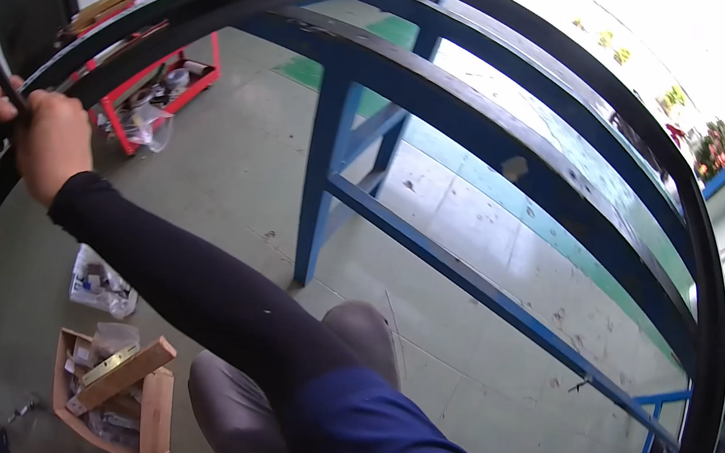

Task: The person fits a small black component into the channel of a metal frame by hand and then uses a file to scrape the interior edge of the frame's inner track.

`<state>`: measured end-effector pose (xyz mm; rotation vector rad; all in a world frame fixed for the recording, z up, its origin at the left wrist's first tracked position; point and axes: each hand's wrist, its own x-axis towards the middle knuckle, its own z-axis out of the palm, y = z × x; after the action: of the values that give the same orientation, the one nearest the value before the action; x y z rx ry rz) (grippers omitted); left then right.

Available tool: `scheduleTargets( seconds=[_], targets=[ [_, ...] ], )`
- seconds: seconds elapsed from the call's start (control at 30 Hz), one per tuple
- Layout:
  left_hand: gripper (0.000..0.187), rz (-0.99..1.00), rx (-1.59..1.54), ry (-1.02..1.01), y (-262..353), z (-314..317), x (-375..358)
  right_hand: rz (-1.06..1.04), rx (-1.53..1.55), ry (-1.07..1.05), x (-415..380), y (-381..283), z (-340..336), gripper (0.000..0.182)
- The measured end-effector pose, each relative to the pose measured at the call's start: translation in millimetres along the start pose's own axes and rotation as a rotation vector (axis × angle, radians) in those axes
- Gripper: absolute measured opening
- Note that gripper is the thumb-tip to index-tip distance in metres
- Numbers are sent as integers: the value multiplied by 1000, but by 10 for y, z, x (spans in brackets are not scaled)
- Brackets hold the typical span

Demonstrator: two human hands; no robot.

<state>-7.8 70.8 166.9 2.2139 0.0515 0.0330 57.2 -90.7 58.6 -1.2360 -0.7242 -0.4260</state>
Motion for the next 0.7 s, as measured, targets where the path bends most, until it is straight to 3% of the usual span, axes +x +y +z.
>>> scheduleTargets(
  seconds=[0.03,0.13,0.17,0.27,0.33,0.5,0.7],
  targets=[
    [48,-32,-6,82,42,35,-6,33,55,15,13,-57,-19,7],
    [45,-50,-56,-78,115,16,41,153,122,-65,38,-40,-61,9],
    [41,34,-46,-80,117,90,67,88,93,-23,32,-54,-90,11],
    [33,9,182,-119,193,19,111,111,56,-50,39,-121,-155,20],
    [38,24,203,3,238,131,38,120,40,-70,47,-91,-95,20],
    [41,-62,199,2,307,189,-12,112,95,-164,60,-155,-191,11],
    [49,-103,242,63,399,293,-45,173,96,-262,102,-163,-371,13]
  ],
)
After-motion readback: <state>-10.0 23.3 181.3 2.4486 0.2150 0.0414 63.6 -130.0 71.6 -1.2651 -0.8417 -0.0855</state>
